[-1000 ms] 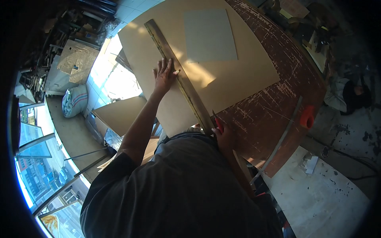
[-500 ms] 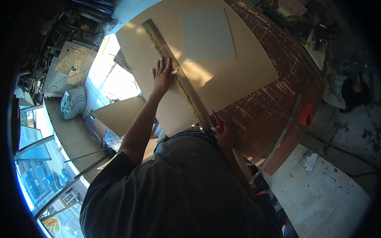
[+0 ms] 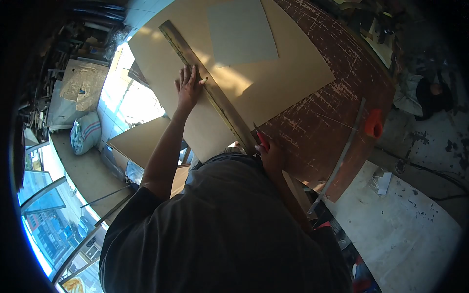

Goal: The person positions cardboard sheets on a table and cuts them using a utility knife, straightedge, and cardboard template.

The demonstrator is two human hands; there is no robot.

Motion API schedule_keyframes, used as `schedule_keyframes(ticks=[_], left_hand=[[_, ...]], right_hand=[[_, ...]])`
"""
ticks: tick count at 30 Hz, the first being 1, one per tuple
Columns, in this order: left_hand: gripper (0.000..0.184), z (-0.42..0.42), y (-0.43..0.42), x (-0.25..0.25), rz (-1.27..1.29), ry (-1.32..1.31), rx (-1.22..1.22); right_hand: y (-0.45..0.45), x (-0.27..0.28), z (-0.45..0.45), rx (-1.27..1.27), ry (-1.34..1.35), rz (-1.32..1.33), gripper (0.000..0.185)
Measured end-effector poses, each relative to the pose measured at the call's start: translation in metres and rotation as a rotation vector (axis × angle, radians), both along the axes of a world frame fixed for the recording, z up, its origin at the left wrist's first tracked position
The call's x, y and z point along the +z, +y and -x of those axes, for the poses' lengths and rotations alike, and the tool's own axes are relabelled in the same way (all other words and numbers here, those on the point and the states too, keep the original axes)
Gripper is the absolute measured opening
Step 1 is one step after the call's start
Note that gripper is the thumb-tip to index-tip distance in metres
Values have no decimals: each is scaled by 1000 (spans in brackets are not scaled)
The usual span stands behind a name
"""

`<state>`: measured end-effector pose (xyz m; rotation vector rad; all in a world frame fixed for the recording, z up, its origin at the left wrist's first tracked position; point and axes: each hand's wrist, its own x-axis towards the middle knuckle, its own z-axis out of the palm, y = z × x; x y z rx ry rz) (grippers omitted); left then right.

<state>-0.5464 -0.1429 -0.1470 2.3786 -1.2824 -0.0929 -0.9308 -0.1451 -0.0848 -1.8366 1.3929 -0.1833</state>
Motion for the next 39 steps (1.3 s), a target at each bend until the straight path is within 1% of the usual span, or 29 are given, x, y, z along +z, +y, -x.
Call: schedule_keyframes(ticks=[2, 6, 8, 11, 15, 20, 23, 30, 36, 38, 39], left_hand=[[67, 0, 0, 1, 0, 3, 3], [67, 1, 0, 2, -6, 17, 8], [67, 1, 0, 2, -3, 12, 6], [67, 1, 0, 2, -1, 12, 2], [67, 1, 0, 2, 3, 12, 1], [67, 1, -1, 1, -7, 11, 7], [68, 1, 0, 0, -3, 16, 2], [69, 0, -1, 0, -27, 14, 11], [70, 0, 0, 1, -14, 26, 4], [70, 0, 0, 0, -15, 26, 2], [71, 0, 1, -1, -16, 25, -1]], right_hand=[[-1, 1, -1, -14, 19, -55, 46], [-2, -4, 2, 0, 8, -36, 45], [-2, -4, 2, 40, 17, 31, 46], [-3, 4, -1, 1, -5, -44, 46], [-4, 6, 0, 32, 16, -23, 47], [-2, -7, 3, 59, 19, 40, 44], [-1, -3, 2, 36, 10, -6, 43], [-1, -13, 4, 48, -18, 18, 44], [-1, -14, 5, 47, -32, 47, 38], [-3, -12, 7, 74, -22, 44, 44], [-3, -13, 7, 74, -22, 44, 44]])
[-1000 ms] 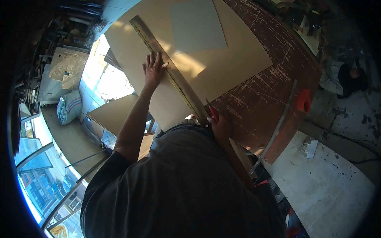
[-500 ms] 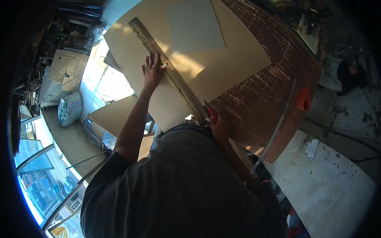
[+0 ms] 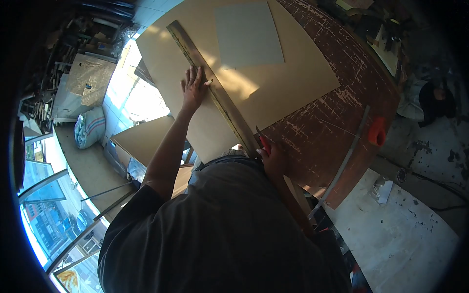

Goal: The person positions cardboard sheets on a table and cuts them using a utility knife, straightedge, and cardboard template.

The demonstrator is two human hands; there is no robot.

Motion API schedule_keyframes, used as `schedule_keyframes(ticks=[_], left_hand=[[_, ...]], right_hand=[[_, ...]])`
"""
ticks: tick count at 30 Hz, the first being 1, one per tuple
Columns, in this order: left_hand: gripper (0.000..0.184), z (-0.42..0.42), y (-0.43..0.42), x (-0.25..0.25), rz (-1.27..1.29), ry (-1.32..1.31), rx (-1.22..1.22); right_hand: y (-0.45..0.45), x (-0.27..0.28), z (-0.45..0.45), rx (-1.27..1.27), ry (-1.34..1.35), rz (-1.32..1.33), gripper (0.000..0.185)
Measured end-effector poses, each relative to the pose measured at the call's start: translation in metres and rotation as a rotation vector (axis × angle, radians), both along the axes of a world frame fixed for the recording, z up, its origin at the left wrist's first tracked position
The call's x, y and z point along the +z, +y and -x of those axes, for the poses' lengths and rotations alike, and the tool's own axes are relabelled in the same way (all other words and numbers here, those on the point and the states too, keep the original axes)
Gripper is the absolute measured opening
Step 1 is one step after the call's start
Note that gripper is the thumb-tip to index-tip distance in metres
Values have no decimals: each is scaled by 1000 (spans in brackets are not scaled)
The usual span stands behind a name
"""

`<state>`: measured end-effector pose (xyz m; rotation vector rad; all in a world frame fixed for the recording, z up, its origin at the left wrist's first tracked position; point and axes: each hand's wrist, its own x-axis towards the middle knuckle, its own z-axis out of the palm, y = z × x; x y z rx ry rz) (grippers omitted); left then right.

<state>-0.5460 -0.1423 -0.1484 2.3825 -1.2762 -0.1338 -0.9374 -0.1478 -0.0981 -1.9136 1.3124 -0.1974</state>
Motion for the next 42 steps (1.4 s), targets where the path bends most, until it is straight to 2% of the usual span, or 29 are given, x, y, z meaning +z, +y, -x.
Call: schedule_keyframes(ticks=[2, 24, 32, 42], left_hand=[[71, 0, 0, -2, 4, -1, -1], [76, 0, 0, -1, 49, 62, 14], [77, -3, 2, -4, 3, 33, -8], [77, -3, 1, -8, 42, 52, -5]], right_hand=[[0, -1, -1, -15, 8, -8, 36], [0, 3, -2, -33, 1, -58, 41], [-1, 10, -5, -27, 38, -15, 33], [-2, 7, -3, -26, 31, 0, 33]])
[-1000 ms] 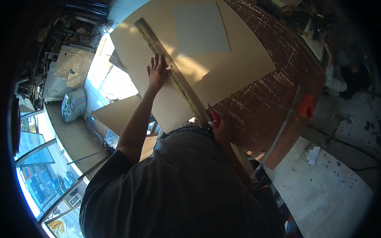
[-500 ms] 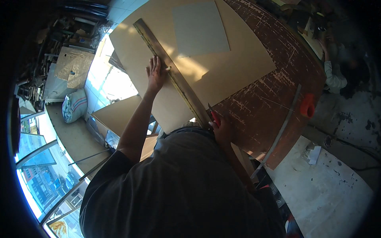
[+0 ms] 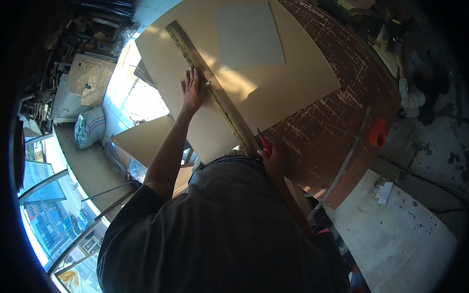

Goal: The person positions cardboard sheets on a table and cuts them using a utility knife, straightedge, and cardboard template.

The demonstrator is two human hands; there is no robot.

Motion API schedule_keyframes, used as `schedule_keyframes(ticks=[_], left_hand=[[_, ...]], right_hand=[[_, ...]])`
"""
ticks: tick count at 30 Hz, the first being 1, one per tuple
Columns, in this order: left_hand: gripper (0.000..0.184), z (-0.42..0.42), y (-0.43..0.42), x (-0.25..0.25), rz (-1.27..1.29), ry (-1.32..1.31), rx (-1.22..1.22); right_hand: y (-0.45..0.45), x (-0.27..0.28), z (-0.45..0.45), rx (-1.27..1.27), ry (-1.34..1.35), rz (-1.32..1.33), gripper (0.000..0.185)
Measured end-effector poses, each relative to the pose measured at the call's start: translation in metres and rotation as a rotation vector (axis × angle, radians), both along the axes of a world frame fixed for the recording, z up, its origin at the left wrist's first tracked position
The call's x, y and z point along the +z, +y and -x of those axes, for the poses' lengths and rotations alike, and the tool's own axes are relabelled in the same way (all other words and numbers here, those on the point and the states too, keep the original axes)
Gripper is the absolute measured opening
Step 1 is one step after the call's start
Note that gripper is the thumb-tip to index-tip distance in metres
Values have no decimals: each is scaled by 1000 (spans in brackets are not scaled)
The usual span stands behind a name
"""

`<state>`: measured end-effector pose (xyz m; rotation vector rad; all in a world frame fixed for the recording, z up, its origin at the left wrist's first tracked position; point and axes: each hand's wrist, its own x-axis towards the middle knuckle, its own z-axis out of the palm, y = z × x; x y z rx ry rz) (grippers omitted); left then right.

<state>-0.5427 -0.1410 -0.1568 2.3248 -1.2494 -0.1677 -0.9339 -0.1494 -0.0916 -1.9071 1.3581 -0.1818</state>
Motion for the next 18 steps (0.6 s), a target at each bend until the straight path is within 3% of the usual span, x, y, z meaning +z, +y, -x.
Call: schedule_keyframes(ticks=[18], left_hand=[[72, 6, -2, 7, -61, -81, 41]], right_hand=[[1, -6, 2, -14, 1, -37, 34]])
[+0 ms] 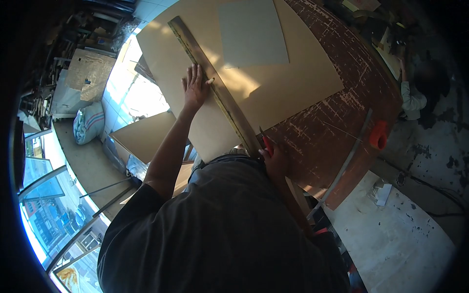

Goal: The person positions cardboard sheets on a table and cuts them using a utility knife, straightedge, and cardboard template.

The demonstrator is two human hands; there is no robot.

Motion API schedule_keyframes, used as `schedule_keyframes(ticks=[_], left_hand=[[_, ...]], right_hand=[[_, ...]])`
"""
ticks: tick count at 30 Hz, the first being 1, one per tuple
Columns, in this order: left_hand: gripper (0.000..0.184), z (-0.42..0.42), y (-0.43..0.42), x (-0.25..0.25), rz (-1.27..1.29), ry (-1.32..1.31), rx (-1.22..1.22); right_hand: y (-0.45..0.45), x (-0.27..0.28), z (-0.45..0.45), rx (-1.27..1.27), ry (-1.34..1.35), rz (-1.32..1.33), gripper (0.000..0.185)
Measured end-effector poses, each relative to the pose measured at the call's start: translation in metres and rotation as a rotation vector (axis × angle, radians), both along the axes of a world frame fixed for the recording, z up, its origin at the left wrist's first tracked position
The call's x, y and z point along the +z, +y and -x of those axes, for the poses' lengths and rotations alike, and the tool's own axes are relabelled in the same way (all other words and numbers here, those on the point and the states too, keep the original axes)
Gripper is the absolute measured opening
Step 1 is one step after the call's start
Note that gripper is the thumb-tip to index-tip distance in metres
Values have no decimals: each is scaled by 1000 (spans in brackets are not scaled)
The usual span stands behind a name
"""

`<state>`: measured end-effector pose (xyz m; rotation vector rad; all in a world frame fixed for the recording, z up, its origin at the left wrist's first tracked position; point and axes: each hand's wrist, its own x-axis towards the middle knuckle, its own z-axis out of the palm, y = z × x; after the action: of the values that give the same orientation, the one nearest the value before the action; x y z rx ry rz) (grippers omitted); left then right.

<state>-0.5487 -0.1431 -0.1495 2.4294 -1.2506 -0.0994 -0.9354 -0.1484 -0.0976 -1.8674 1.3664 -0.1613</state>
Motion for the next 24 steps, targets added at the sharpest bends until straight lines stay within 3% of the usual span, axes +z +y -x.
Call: schedule_keyframes(ticks=[14, 16, 17, 19, 20, 22, 24], left_hand=[[75, 10, 1, 8, -55, -19, 4], [96, 15, 4, 16, -117, 18, -42], [96, 19, 5, 28, -117, 17, -45], [125, 23, 7, 52, -245, 94, -137], [125, 22, 7, 50, -248, 92, -140], [144, 17, 5, 46, -265, 152, -157], [142, 16, 6, 42, -252, 141, -160]], right_hand=[[-1, 15, -6, -10, -1, -51, 45], [-1, 19, -6, -8, -1, -31, 45], [0, 21, -7, 0, -2, -13, 45], [0, 19, -6, -17, -15, -13, 45], [1, 18, -6, -30, -27, -12, 44], [2, 15, -4, -30, -13, -7, 43], [1, 11, -3, -31, -1, 1, 42]])
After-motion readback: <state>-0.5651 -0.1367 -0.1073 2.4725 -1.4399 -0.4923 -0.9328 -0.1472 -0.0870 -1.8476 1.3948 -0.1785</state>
